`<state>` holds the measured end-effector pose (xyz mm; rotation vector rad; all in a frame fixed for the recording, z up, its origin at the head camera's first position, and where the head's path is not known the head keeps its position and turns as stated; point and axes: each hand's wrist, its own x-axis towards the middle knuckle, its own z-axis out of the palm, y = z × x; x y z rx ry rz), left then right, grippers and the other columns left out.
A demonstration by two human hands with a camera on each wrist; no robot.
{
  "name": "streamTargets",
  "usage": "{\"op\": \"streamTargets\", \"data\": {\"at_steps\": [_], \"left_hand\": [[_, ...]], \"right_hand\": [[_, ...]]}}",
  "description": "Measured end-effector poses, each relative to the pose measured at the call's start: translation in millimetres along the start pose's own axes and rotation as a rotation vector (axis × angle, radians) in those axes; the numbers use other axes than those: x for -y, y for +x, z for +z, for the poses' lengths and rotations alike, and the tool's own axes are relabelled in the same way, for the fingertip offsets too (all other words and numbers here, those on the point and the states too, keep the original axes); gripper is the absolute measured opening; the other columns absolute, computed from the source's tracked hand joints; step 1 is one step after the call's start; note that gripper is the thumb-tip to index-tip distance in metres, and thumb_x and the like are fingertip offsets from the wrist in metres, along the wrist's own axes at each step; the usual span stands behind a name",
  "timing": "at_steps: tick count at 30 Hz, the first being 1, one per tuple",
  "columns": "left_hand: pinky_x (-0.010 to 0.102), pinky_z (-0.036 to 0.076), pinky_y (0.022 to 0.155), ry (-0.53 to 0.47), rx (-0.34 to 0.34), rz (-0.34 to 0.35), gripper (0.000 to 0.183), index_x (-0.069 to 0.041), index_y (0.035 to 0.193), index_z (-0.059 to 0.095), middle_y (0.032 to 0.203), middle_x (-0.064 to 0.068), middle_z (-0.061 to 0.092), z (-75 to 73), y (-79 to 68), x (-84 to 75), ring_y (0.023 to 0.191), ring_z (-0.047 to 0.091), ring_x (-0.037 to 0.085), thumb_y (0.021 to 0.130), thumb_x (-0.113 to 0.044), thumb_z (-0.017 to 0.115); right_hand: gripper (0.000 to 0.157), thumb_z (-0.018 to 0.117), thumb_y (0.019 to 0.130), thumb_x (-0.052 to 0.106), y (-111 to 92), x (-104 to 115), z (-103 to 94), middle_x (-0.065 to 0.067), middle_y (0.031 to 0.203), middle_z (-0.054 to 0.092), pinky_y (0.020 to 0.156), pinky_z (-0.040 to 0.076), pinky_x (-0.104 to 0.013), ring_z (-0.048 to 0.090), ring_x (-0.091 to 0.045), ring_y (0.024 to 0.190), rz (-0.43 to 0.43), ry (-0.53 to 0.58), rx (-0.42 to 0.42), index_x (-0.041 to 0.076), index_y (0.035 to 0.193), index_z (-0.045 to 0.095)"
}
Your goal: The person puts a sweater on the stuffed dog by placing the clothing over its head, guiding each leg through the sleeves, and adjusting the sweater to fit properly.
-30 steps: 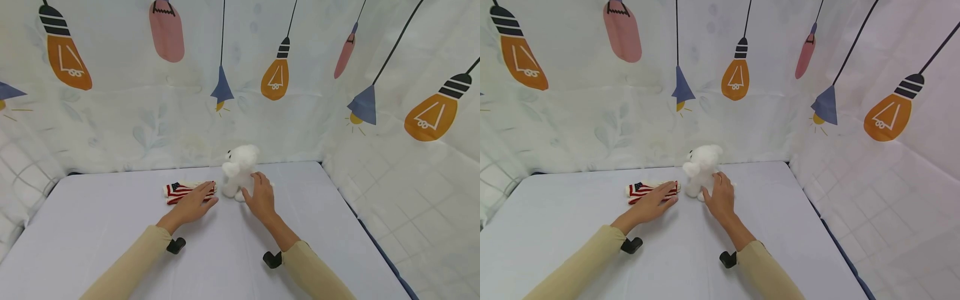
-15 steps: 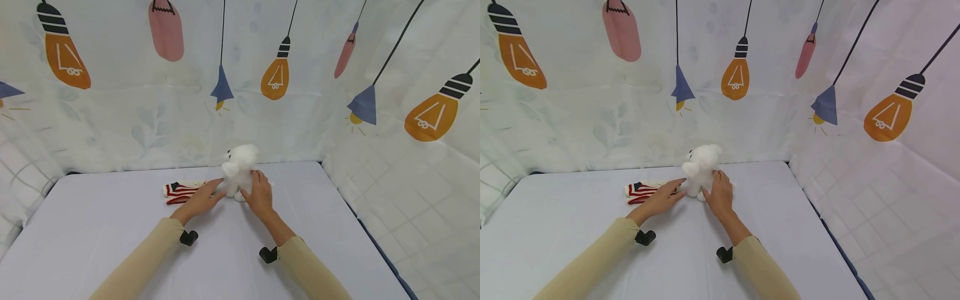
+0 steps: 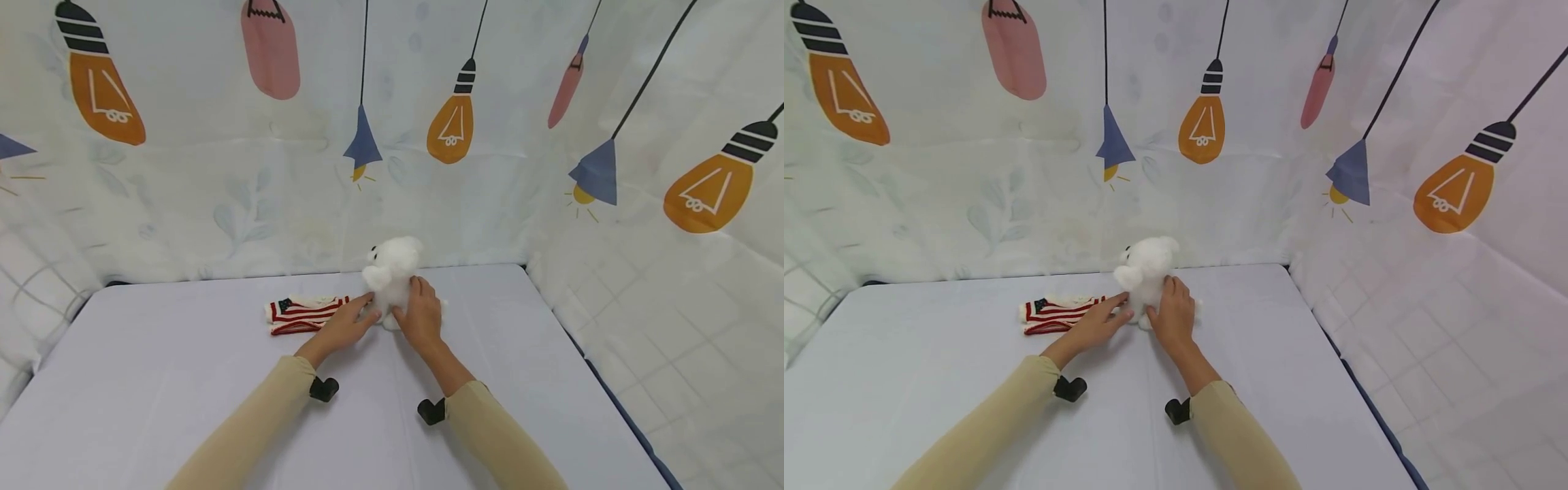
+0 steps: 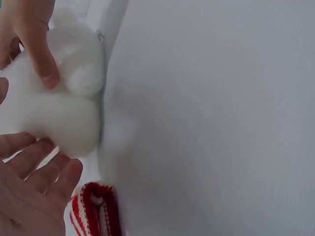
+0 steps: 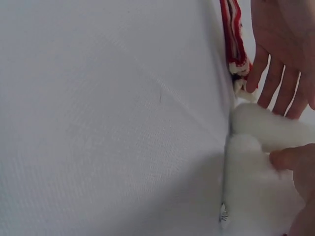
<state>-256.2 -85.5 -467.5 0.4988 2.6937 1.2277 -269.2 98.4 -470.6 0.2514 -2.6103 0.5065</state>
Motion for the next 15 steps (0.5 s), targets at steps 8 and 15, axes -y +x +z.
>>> {"op": "streamTargets", "data": {"at_steps": [8, 15], "left_hand": [[0.049, 0.038, 0.11, -0.048, -0.025, 0.026, 0.055, -0.002, 0.148, 0.035, 0.15, 0.017, 0.042, 1.5, -3.6, -4.8, 0.139, 0.041, 0.032, 0.103, -0.032, 0.044], [0.048, 0.042, 0.106, -0.067, -0.091, 0.057, 0.046, -0.007, 0.142, 0.047, 0.146, 0.012, 0.048, -0.5, -4.8, 1.8, 0.137, 0.043, 0.029, 0.102, -0.029, 0.048]], "right_hand": [[0.069, 0.084, 0.074, 0.03, 4.2, -0.7, 5.0, -0.013, 0.121, 0.056, 0.082, 0.048, -0.043, 0.054, -0.03, 0.11, -0.008, -0.088, -0.023, 0.0, 0.124, 0.047], [0.062, 0.08, 0.075, 0.021, 6.6, -4.5, 5.3, -0.014, 0.115, 0.057, 0.081, 0.046, -0.046, 0.054, -0.03, 0.107, 0.06, 0.062, 0.012, -0.001, 0.124, 0.048]]}}
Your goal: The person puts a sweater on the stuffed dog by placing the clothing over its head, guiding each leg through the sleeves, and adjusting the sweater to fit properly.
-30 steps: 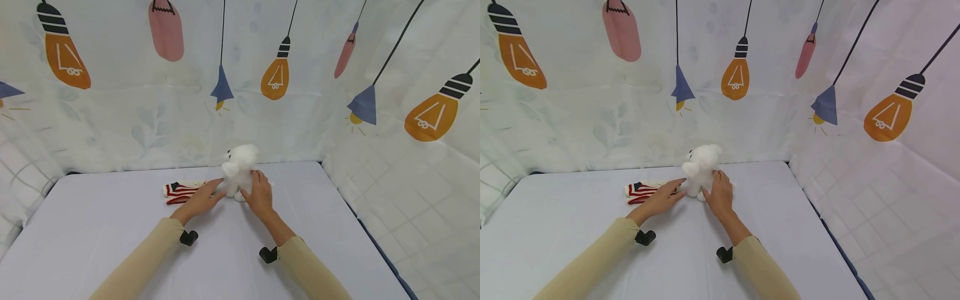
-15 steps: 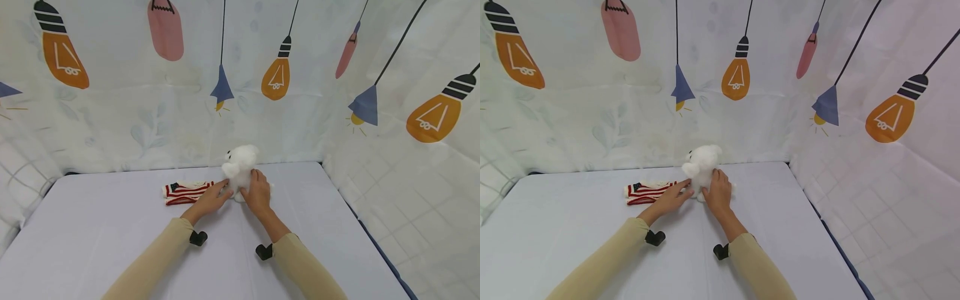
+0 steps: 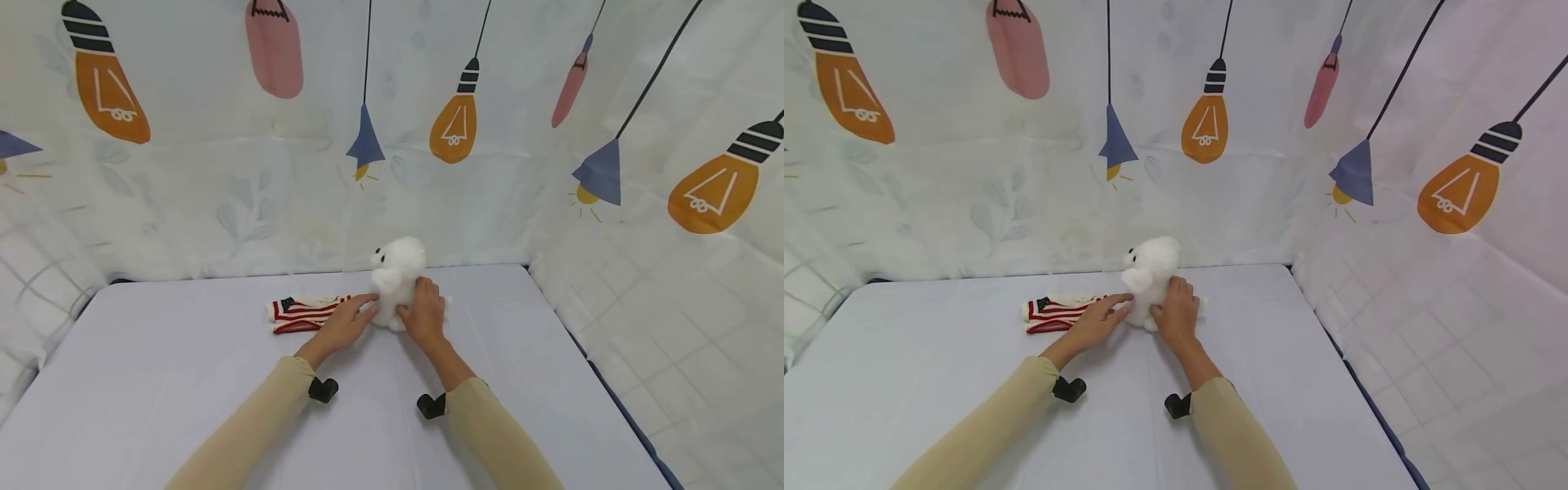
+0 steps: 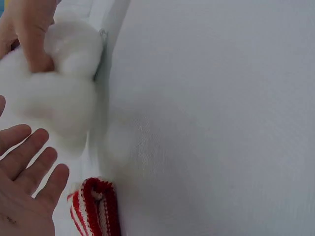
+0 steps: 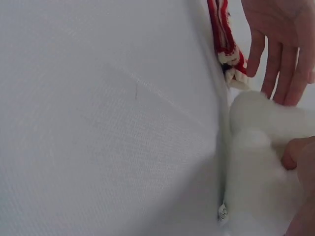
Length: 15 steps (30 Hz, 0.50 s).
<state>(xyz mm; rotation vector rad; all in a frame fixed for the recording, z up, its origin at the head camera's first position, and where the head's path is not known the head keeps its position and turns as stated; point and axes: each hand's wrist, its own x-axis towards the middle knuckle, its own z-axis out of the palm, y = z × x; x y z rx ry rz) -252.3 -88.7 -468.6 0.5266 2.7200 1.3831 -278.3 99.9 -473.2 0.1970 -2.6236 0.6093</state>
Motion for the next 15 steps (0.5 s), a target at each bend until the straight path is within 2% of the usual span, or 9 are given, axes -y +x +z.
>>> {"op": "streamTargets", "data": {"at_steps": [4, 7, 11, 15], "left_hand": [[0.05, 0.043, 0.104, 0.027, -0.09, 0.018, 0.043, -0.009, 0.138, 0.051, 0.143, 0.013, 0.051, -5.4, -0.3, 2.3, 0.134, 0.046, 0.031, 0.099, -0.026, 0.054], [0.051, 0.044, 0.1, 0.034, -0.136, 0.027, 0.045, -0.01, 0.138, 0.05, 0.143, 0.013, 0.051, -9.1, 0.0, 2.7, 0.126, 0.052, 0.033, 0.098, -0.026, 0.057], [0.05, 0.046, 0.097, 0.012, -0.125, 0.017, 0.051, -0.014, 0.141, 0.047, 0.142, 0.012, 0.051, -11.9, 0.8, 2.1, 0.12, 0.054, 0.032, 0.095, -0.033, 0.06], [0.049, 0.046, 0.098, -0.032, -0.063, 0.003, 0.057, -0.018, 0.142, 0.046, 0.141, 0.011, 0.053, -13.1, 0.4, -0.3, 0.123, 0.054, 0.031, 0.093, -0.041, 0.062]], "right_hand": [[0.061, 0.075, 0.077, 0.013, 0.1, -3.1, -8.1, -0.018, 0.116, 0.056, 0.086, 0.048, -0.047, 0.054, -0.032, 0.106, -0.015, 0.129, 0.048, -0.004, 0.127, 0.046], [0.062, 0.072, 0.078, 0.008, -0.1, -6.3, -16.4, -0.019, 0.118, 0.055, 0.09, 0.049, -0.046, 0.054, -0.032, 0.108, -0.036, 0.241, 0.121, -0.005, 0.131, 0.043], [0.065, 0.069, 0.078, 0.005, -0.4, -13.1, -26.2, -0.017, 0.124, 0.056, 0.098, 0.048, -0.045, 0.055, -0.03, 0.117, -0.091, 0.351, 0.218, -0.002, 0.136, 0.04], [0.065, 0.068, 0.077, 0.004, -1.2, -20.3, -34.5, -0.016, 0.127, 0.058, 0.101, 0.047, -0.045, 0.057, -0.029, 0.121, -0.192, 0.424, 0.27, -0.001, 0.136, 0.042]]}}
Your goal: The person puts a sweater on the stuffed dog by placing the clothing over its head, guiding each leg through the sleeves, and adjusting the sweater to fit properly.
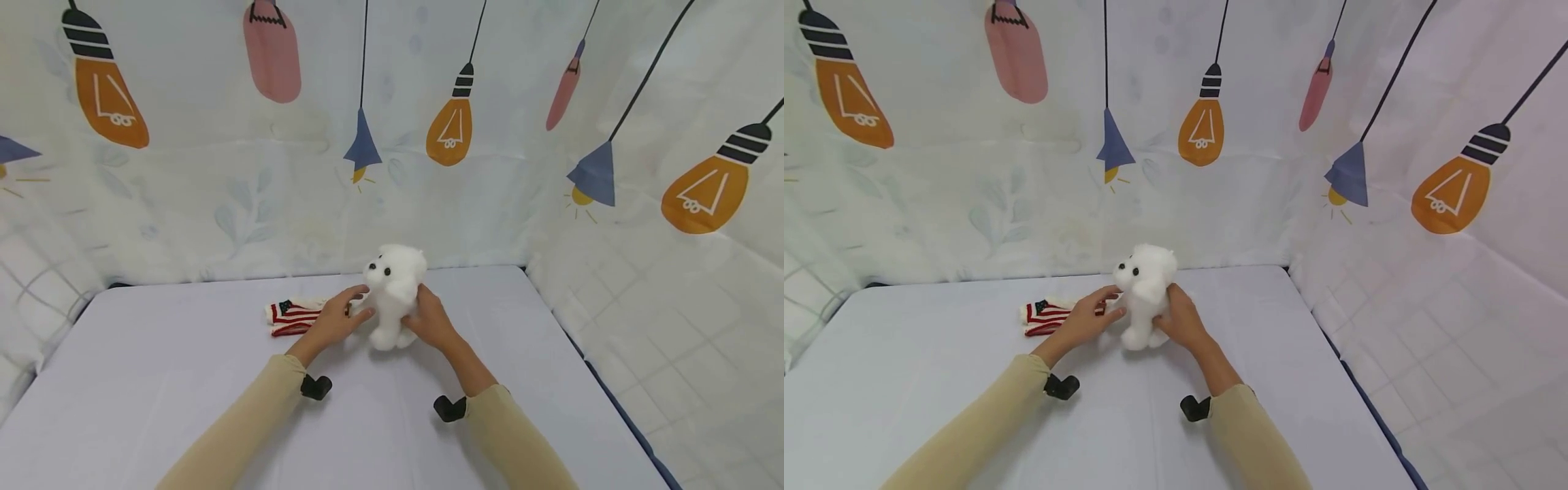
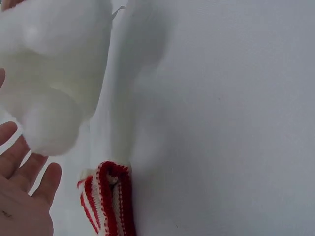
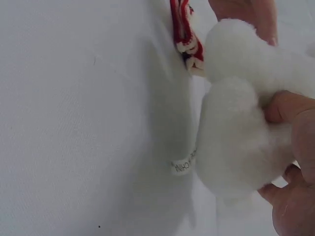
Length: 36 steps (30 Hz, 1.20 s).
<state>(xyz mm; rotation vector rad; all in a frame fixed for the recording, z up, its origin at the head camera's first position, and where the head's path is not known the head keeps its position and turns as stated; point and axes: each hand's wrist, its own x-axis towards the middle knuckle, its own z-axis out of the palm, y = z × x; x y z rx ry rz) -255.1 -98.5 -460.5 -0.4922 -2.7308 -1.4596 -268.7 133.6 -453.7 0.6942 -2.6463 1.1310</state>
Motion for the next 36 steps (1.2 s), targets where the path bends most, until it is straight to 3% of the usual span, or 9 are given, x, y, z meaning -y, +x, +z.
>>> {"op": "streamTargets", "data": {"at_steps": [4, 11, 15, 18, 23, 28, 31, 36], "left_hand": [[0.046, 0.046, 0.102, -0.048, 0.066, -0.002, 0.061, -0.02, 0.143, 0.045, 0.14, 0.009, 0.053, -1.3, -1.1, -3.9, 0.129, 0.051, 0.029, 0.091, -0.047, 0.062], [0.051, 0.045, 0.101, -0.079, 0.135, 0.002, 0.068, -0.024, 0.147, 0.04, 0.146, 0.005, 0.048, -3.1, -3.6, -6.4, 0.133, 0.048, 0.03, 0.088, -0.047, 0.066], [0.054, 0.044, 0.101, -0.101, 0.148, 0.021, 0.068, -0.025, 0.146, 0.04, 0.146, 0.004, 0.049, -3.7, -4.5, -6.9, 0.133, 0.047, 0.031, 0.087, -0.044, 0.068], [0.055, 0.044, 0.101, -0.137, 0.135, 0.04, 0.061, -0.026, 0.142, 0.044, 0.143, 0.003, 0.052, -3.2, -4.1, -7.7, 0.132, 0.048, 0.028, 0.088, -0.041, 0.068], [0.058, 0.041, 0.103, -0.162, 0.082, 0.074, 0.053, -0.027, 0.137, 0.047, 0.139, 0.003, 0.055, 0.2, -1.9, -9.1, 0.131, 0.049, 0.027, 0.089, -0.036, 0.068], [0.059, 0.04, 0.104, -0.141, -0.045, 0.075, 0.05, -0.026, 0.134, 0.047, 0.139, 0.006, 0.054, 5.6, -0.5, -11.4, 0.13, 0.05, 0.033, 0.089, -0.033, 0.069], [0.058, 0.043, 0.101, -0.135, -0.129, 0.081, 0.048, -0.022, 0.134, 0.048, 0.138, 0.008, 0.055, 9.6, 0.1, -13.1, 0.128, 0.051, 0.034, 0.09, -0.03, 0.067], [0.056, 0.043, 0.102, -0.137, -0.241, 0.073, 0.042, -0.018, 0.13, 0.05, 0.133, 0.008, 0.057, 17.3, 3.2, -15.8, 0.126, 0.053, 0.033, 0.092, -0.027, 0.066]], "right_hand": [[0.063, 0.068, 0.076, 0.003, -2.5, -1.1, -7.5, -0.015, 0.127, 0.06, 0.1, 0.047, -0.046, 0.058, -0.028, 0.12, -0.06, 0.04, 0.043, 0.001, 0.135, 0.046], [0.055, 0.067, 0.08, 0.004, -4.8, 3.2, -16.0, -0.012, 0.128, 0.062, 0.105, 0.044, -0.048, 0.055, -0.028, 0.125, -0.043, 0.133, 0.133, 0.004, 0.132, 0.052], [0.051, 0.065, 0.082, 0.003, -4.7, 6.1, -18.1, -0.013, 0.128, 0.062, 0.104, 0.044, -0.049, 0.056, -0.03, 0.125, -0.037, 0.173, 0.179, 0.003, 0.131, 0.053], [0.048, 0.067, 0.083, 0.003, -4.9, 7.0, -18.2, -0.014, 0.127, 0.063, 0.101, 0.047, -0.048, 0.057, -0.03, 0.123, -0.019, 0.166, 0.157, 0.002, 0.129, 0.056], [0.049, 0.074, 0.081, 0.005, -6.2, 4.8, -14.3, -0.012, 0.123, 0.063, 0.09, 0.054, -0.041, 0.061, -0.028, 0.114, 0.035, 0.11, 0.04, 0.004, 0.127, 0.056], [0.041, 0.073, 0.082, 0.004, -5.0, 4.8, -8.2, -0.011, 0.11, 0.066, 0.077, 0.054, -0.032, 0.066, -0.024, 0.093, 0.073, 0.102, -0.097, 0.005, 0.121, 0.059], [0.031, 0.07, 0.085, 0.004, -3.8, 8.2, -6.8, -0.012, 0.108, 0.068, 0.076, 0.055, -0.029, 0.068, -0.023, 0.088, 0.109, 0.156, -0.115, 0.005, 0.115, 0.064], [0.029, 0.063, 0.093, 0.013, -1.4, 17.6, -9.5, -0.01, 0.12, 0.068, 0.088, 0.055, -0.034, 0.068, -0.024, 0.103, 0.185, 0.287, -0.087, 0.007, 0.121, 0.066]]}}
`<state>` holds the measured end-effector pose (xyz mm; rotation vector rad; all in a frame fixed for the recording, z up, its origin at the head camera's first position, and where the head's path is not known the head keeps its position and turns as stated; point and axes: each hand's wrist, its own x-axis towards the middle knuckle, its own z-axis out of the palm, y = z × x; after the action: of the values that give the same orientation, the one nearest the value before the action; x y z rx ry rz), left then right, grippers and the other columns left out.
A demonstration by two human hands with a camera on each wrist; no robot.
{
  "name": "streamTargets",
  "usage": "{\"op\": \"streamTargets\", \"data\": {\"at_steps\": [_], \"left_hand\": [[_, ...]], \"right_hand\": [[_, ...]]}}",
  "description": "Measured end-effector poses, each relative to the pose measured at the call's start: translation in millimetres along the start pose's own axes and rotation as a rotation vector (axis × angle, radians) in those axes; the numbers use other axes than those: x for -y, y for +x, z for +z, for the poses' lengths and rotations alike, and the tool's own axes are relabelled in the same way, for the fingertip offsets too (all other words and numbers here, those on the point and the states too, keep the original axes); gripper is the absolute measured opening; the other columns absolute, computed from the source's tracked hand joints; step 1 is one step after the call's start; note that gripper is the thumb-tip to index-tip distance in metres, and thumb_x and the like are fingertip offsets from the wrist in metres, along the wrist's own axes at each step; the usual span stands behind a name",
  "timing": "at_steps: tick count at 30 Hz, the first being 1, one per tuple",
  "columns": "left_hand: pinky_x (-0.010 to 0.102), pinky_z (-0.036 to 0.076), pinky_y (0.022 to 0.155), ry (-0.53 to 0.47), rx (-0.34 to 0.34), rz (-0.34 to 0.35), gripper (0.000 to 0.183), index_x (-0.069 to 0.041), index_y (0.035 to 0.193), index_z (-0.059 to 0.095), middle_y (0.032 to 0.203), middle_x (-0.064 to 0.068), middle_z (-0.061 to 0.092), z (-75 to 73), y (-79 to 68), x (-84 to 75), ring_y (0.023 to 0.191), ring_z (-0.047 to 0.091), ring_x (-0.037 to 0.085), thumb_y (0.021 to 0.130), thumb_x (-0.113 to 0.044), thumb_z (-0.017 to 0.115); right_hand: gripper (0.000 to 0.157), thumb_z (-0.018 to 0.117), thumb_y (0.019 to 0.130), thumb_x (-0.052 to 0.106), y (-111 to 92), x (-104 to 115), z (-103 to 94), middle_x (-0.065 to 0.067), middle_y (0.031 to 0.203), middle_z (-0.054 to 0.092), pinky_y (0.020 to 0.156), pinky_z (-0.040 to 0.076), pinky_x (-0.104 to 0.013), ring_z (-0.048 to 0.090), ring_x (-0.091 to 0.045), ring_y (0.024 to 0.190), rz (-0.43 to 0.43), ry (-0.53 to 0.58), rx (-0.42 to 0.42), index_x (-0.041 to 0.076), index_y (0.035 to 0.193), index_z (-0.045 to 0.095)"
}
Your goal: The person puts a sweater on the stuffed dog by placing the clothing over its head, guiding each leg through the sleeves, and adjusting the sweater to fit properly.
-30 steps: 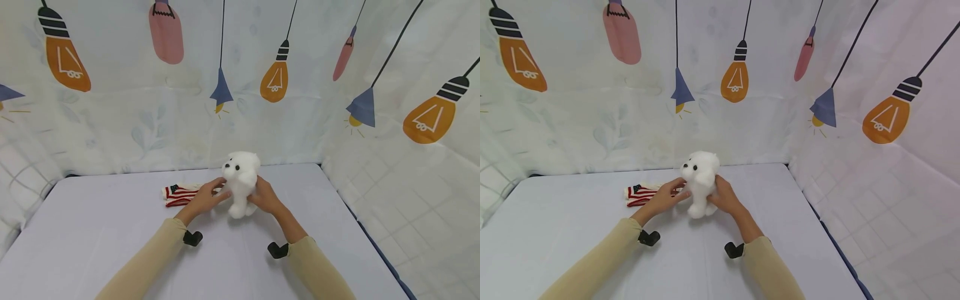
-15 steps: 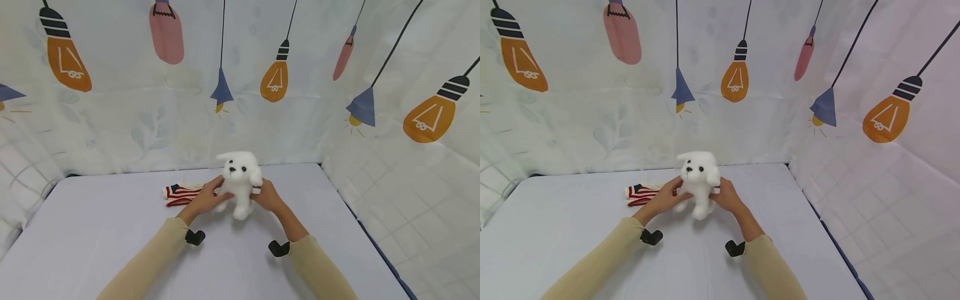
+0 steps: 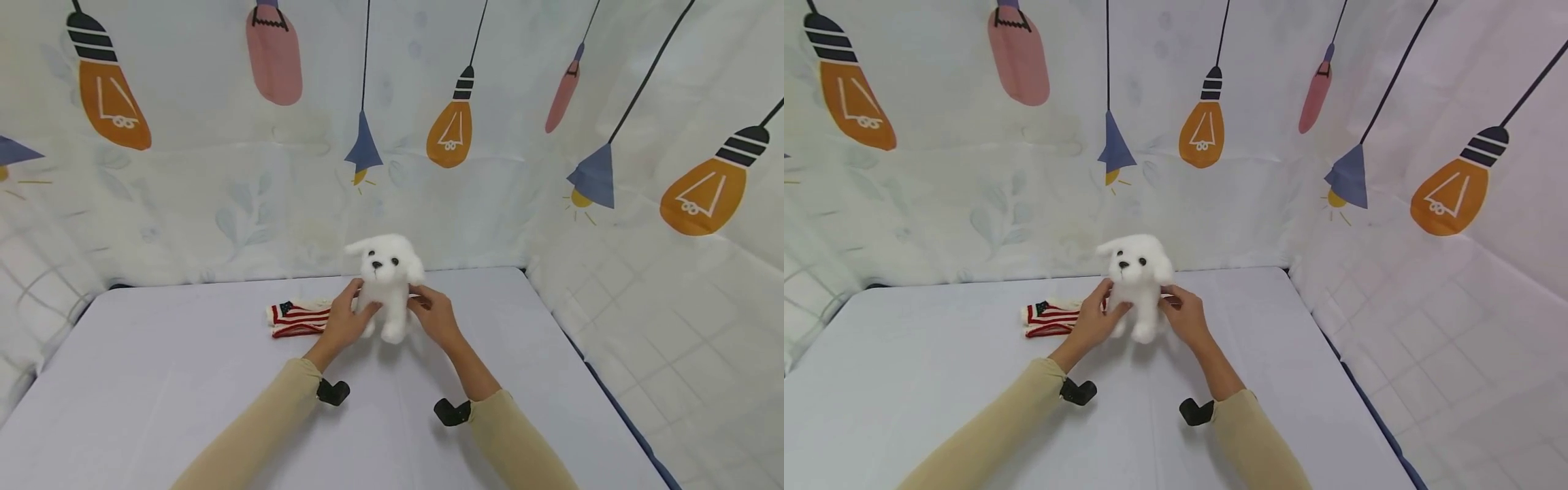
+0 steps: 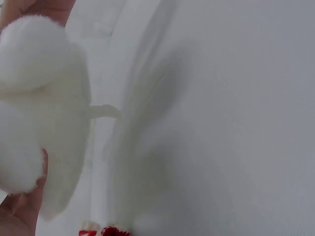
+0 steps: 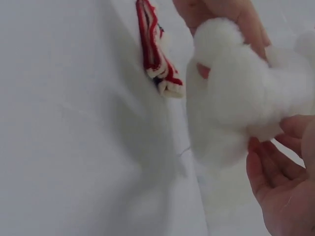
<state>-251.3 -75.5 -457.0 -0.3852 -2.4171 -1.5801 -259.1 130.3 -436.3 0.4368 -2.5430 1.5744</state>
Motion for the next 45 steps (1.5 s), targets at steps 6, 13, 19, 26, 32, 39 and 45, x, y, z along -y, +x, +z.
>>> {"op": "streamTargets", "data": {"at_steps": [6, 13, 19, 26, 32, 39, 45], "left_hand": [[0.055, 0.044, 0.101, 0.006, -0.07, -0.032, 0.044, -0.016, 0.13, 0.049, 0.135, 0.009, 0.055, 7.6, 1.5, -1.9, 0.126, 0.052, 0.033, 0.092, -0.029, 0.066], [0.052, 0.05, 0.092, 0.051, -0.065, -0.07, 0.046, -0.016, 0.13, 0.049, 0.136, 0.008, 0.056, 11.2, 1.3, -3.2, 0.124, 0.054, 0.032, 0.091, -0.033, 0.067], [0.05, 0.048, 0.098, 0.033, -0.041, -0.023, 0.044, -0.017, 0.13, 0.049, 0.135, 0.008, 0.057, 10.4, 3.3, -2.5, 0.127, 0.054, 0.031, 0.092, -0.032, 0.065], [0.049, 0.048, 0.099, -0.022, -0.02, 0.078, 0.042, -0.008, 0.13, 0.049, 0.133, 0.015, 0.058, 6.2, 10.0, 1.6, 0.13, 0.052, 0.033, 0.092, -0.015, 0.066], [0.045, 0.048, 0.1, -0.02, 0.024, 0.047, 0.041, -0.009, 0.126, 0.051, 0.134, 0.014, 0.057, 1.6, 15.7, 7.8, 0.134, 0.048, 0.032, 0.089, -0.011, 0.068], [0.042, 0.047, 0.102, 0.017, 0.078, 0.034, 0.049, -0.005, 0.134, 0.048, 0.136, 0.019, 0.055, -0.8, 22.2, 11.2, 0.131, 0.05, 0.034, 0.088, 0.0, 0.062], [0.04, 0.048, 0.101, 0.044, 0.108, -0.009, 0.055, -0.007, 0.141, 0.045, 0.141, 0.017, 0.052, 0.0, 25.9, 15.9, 0.131, 0.05, 0.033, 0.089, 0.001, 0.059]], "right_hand": [[0.051, 0.067, 0.091, 0.032, 1.0, 11.1, -3.0, -0.007, 0.133, 0.061, 0.094, 0.052, -0.04, 0.062, -0.024, 0.116, 0.076, 0.046, 0.084, 0.015, 0.138, 0.054], [0.062, 0.074, 0.085, 0.024, 1.8, 3.8, 0.6, -0.011, 0.134, 0.059, 0.089, 0.055, -0.035, 0.06, -0.025, 0.117, 0.002, -0.002, 0.091, 0.009, 0.141, 0.05], [0.055, 0.074, 0.085, 0.016, 5.3, -1.6, 3.4, -0.012, 0.133, 0.06, 0.09, 0.055, -0.037, 0.059, -0.028, 0.12, -0.043, 0.009, 0.045, 0.007, 0.136, 0.054], [0.053, 0.071, 0.085, 0.003, 7.1, 1.0, 8.7, -0.024, 0.135, 0.055, 0.097, 0.05, -0.045, 0.053, -0.038, 0.126, -0.05, 0.09, 0.021, -0.006, 0.133, 0.052], [0.05, 0.07, 0.083, -0.003, 13.1, -8.2, 15.8, -0.026, 0.133, 0.056, 0.101, 0.047, -0.047, 0.051, -0.039, 0.129, -0.03, 0.152, 0.018, -0.01, 0.129, 0.053], [0.039, 0.071, 0.084, 0.005, 20.7, -31.7, 24.2, -0.015, 0.126, 0.063, 0.102, 0.047, -0.042, 0.056, -0.031, 0.124, 0.011, 0.113, -0.03, 0.0, 0.121, 0.061], [0.041, 0.071, 0.086, 0.01, 22.6, -41.2, 28.2, -0.013, 0.131, 0.061, 0.102, 0.047, -0.041, 0.054, -0.028, 0.127, 0.046, 0.136, -0.017, 0.003, 0.125, 0.059]]}}
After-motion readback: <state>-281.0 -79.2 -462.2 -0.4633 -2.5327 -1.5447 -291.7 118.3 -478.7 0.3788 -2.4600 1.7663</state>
